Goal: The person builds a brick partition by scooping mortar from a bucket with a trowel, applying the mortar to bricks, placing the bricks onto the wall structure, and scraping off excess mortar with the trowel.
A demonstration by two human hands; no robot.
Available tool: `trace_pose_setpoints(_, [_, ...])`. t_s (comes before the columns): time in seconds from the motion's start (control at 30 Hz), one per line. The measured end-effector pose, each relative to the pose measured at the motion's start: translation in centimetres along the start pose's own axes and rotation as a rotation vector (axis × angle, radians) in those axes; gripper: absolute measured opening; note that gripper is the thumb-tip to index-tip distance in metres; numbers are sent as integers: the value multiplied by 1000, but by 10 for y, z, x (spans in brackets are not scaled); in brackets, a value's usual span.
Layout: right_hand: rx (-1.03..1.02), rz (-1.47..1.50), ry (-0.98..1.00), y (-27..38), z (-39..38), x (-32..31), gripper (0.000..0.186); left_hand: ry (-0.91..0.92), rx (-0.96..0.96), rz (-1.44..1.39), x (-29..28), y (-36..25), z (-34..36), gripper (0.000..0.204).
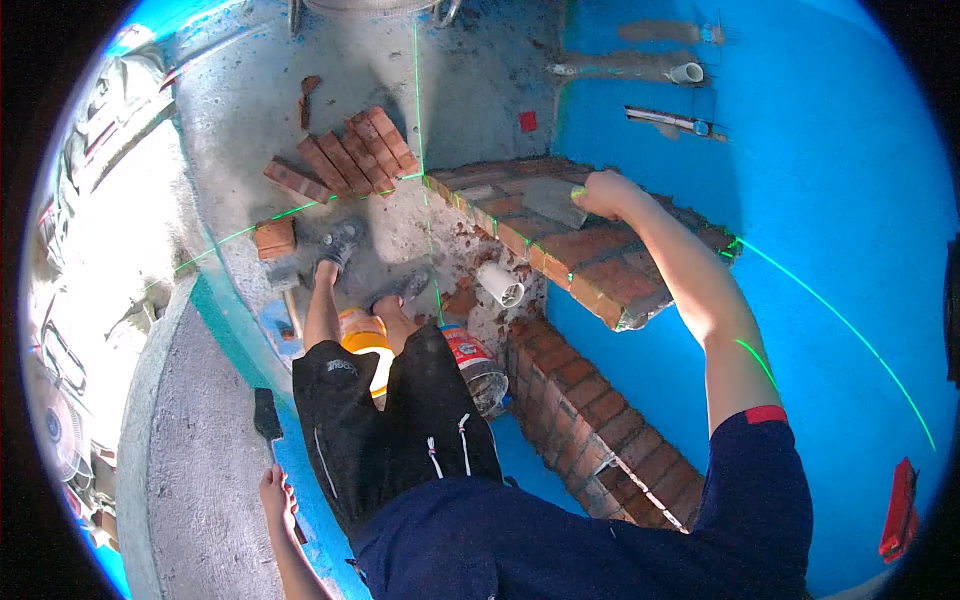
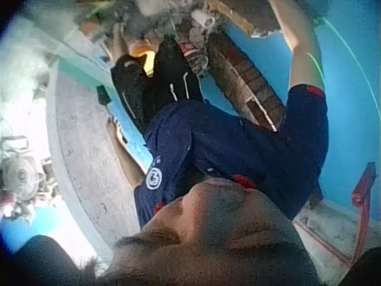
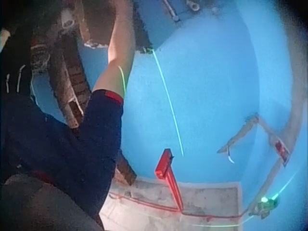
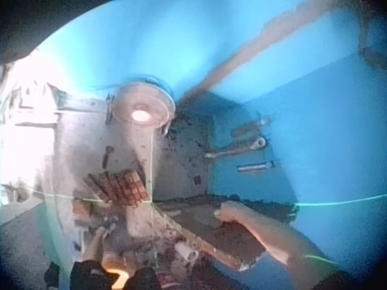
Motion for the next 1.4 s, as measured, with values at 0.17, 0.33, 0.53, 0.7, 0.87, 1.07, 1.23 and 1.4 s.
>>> trace_pose_setpoints(0.17, [194,-26,84,-36,-9,7,43,-33,-46,-59,-5,4,0,33])
trace_pose_setpoints(0.33, [368,169,-50,-107,-79,-20,46,8,2,-64,-4,-10,-2,34])
trace_pose_setpoints(0.53, [441,634,-282,-176,-252,-42,45,108,79,5,5,-60,-14,31])
trace_pose_setpoints(0.7, [481,1362,-423,-177,-426,10,48,174,183,67,17,-118,-29,33])
trace_pose_setpoints(0.87, [557,1857,-414,-129,-559,136,50,221,334,190,31,-181,-36,34])
trace_pose_setpoints(1.07, [824,2269,-283,4,-610,318,36,314,526,483,51,-247,-35,33])
trace_pose_setpoints(1.23, [974,2512,-205,139,-598,431,38,318,599,856,77,-291,-86,25])
trace_pose_setpoints(1.4, [1174,2688,-133,254,-568,527,36,268,653,1046,121,-313,-124,20])
Point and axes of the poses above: each hand's wrist, its own z-axis towards the middle knuckle, its own x-axis out of the palm, y = z × x, the point moved 4 cm from there along z, towards the middle knuckle, and after that the axes turned 2 degrees about x, right-handed, at the moved point
